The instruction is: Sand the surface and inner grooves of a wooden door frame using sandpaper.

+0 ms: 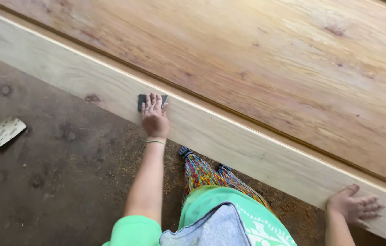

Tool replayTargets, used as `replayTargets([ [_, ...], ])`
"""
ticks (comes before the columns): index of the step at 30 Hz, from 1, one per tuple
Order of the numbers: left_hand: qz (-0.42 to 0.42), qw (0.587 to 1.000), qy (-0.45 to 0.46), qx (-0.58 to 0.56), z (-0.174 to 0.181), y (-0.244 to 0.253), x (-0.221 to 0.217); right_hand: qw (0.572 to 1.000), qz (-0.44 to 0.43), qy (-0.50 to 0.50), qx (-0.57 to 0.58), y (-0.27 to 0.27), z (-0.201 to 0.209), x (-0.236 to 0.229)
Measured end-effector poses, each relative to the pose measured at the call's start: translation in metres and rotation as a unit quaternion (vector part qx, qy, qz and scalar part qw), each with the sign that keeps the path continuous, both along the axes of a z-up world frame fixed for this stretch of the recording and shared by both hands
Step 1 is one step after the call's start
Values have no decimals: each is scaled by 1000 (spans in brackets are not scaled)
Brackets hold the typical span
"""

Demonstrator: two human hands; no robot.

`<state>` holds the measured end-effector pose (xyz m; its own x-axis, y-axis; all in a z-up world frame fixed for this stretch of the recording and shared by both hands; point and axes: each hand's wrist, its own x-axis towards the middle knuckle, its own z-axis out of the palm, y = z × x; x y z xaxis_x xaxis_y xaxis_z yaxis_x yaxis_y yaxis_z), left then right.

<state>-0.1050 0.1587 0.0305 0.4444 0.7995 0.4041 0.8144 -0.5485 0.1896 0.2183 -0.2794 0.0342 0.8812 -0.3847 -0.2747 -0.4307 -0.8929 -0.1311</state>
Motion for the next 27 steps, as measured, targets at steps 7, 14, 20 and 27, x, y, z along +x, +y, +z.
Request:
replayTargets([
  [7,-229,969,-4,-92,-20,-159,87,1000,5,-6,10,-5,-10,5],
  [14,-105,994,44,9,3,-30,33,1000,-2,0,3,-5,-9,5],
  [20,-54,967,244,-40,-76,-146,91,1000,8,5,18,-8,-7,5],
  [27,-165,973,131,89,-15,-110,65,999,15,0,32,-9,-10,4],
])
